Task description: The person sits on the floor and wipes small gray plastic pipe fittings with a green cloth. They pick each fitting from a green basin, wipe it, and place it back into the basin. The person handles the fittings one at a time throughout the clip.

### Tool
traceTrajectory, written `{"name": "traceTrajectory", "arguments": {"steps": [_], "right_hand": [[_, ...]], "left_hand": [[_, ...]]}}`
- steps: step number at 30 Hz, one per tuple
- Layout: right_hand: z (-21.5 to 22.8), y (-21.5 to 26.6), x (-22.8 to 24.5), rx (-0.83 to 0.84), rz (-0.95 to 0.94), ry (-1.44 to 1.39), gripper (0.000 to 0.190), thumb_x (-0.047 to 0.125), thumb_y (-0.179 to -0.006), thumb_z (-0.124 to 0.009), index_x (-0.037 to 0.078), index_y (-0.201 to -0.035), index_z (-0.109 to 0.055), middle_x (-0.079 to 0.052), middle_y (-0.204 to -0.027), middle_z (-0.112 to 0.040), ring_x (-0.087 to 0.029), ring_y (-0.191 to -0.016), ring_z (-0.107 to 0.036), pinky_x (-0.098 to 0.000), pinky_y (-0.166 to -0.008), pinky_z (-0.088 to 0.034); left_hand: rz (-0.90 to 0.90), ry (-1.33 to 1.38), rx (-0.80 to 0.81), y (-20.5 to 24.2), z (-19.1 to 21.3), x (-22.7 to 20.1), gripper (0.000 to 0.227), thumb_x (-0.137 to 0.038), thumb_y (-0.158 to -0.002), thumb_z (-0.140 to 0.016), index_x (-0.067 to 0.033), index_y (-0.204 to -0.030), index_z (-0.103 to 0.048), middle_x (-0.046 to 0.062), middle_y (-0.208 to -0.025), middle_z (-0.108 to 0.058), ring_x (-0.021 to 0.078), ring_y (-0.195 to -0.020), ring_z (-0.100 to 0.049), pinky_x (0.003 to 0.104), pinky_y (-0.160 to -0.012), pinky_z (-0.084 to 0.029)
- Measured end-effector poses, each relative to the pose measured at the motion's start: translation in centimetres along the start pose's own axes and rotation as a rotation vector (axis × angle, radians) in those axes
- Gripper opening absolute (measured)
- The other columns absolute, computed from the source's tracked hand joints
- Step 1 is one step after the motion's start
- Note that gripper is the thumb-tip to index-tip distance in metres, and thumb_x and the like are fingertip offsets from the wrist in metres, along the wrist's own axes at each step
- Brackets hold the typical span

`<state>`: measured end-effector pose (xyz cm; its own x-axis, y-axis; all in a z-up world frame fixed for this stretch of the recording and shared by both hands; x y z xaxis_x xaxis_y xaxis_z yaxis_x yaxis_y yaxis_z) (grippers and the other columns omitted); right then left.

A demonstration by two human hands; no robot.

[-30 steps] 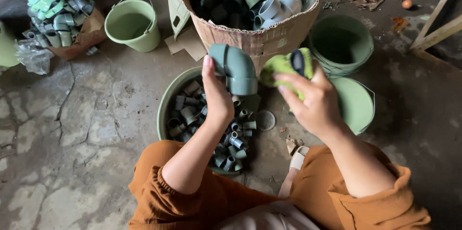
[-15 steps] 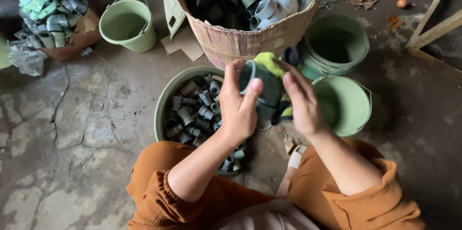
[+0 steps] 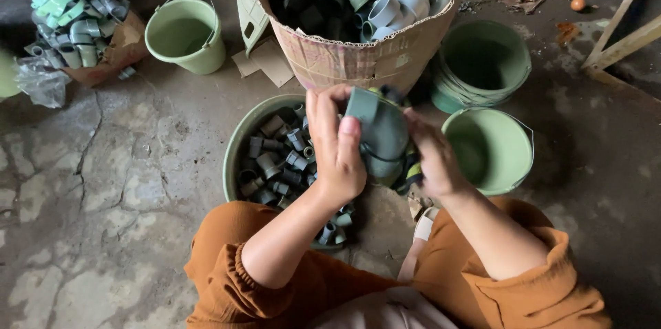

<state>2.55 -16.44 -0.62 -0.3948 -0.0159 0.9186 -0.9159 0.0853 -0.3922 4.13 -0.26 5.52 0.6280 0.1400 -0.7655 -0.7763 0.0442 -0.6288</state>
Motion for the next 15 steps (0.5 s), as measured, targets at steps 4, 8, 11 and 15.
{"name": "traceTrajectory", "arguments": {"steps": [4, 8, 11, 15], "right_hand": [[-0.6, -0.2, -2.3, -0.014, -0.338, -0.362, 0.033, 0.028, -0.109, -0.05, 0.005, -0.096, -0.07, -0.007, -0.091, -0.067, -0.015, -0.091, -0.063, -0.0415, -0.101, -0.049], [-1.7, -0.1, -1.4, -0.005, -0.561, -0.412, 0.035, 0.037, -0.097, -0.067, 0.004, -0.091, -0.075, -0.011, -0.079, -0.072, -0.021, -0.072, -0.072, -0.0428, -0.075, -0.061], [-2.1, 0.8, 0.2, 0.086, -0.522, -0.307, 0.03, 0.022, -0.104, -0.061, 0.005, -0.085, -0.076, -0.006, -0.076, -0.073, -0.012, -0.073, -0.069, -0.0268, -0.071, -0.057], [2.3, -0.4, -1.1, -0.163, -0.497, -0.193, 0.034, 0.038, -0.101, -0.065, 0.006, -0.094, -0.073, -0.008, -0.08, -0.073, -0.016, -0.072, -0.071, -0.0358, -0.074, -0.061]], "left_hand": [[0.077, 0.094, 0.02, -0.5, -0.4, 0.7, 0.044, -0.037, -0.109, -0.029, 0.0004, -0.117, -0.052, 0.016, -0.098, -0.041, 0.0355, -0.092, -0.043, 0.048, -0.097, -0.034], [0.809, 0.497, -0.243, 0.2, -0.9, 3.5, 0.077, -0.057, -0.103, -0.037, 0.0114, -0.134, -0.055, 0.037, -0.143, -0.049, 0.0408, -0.14, -0.041, 0.055, -0.121, -0.025], [0.976, 0.555, -0.333, -0.5, -0.5, 3.9, 0.083, -0.063, -0.097, -0.04, 0.0072, -0.139, -0.055, 0.037, -0.144, -0.05, 0.0463, -0.136, -0.048, 0.06, -0.116, -0.033], [0.865, 0.497, -0.266, 0.2, 0.3, 7.6, 0.074, -0.062, -0.102, -0.036, 0.0024, -0.129, -0.06, 0.038, -0.131, -0.057, 0.0485, -0.126, -0.056, 0.063, -0.108, -0.041]]}}
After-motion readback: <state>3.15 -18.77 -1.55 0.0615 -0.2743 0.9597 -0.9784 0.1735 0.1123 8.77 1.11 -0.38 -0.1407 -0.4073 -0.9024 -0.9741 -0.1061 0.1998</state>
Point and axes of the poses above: each hand's wrist, its own y-axis away from the middle knuckle, its own z-axis out of the back of the hand, x = y × z, the point moved 7 cm from there along -y, towards the middle knuckle
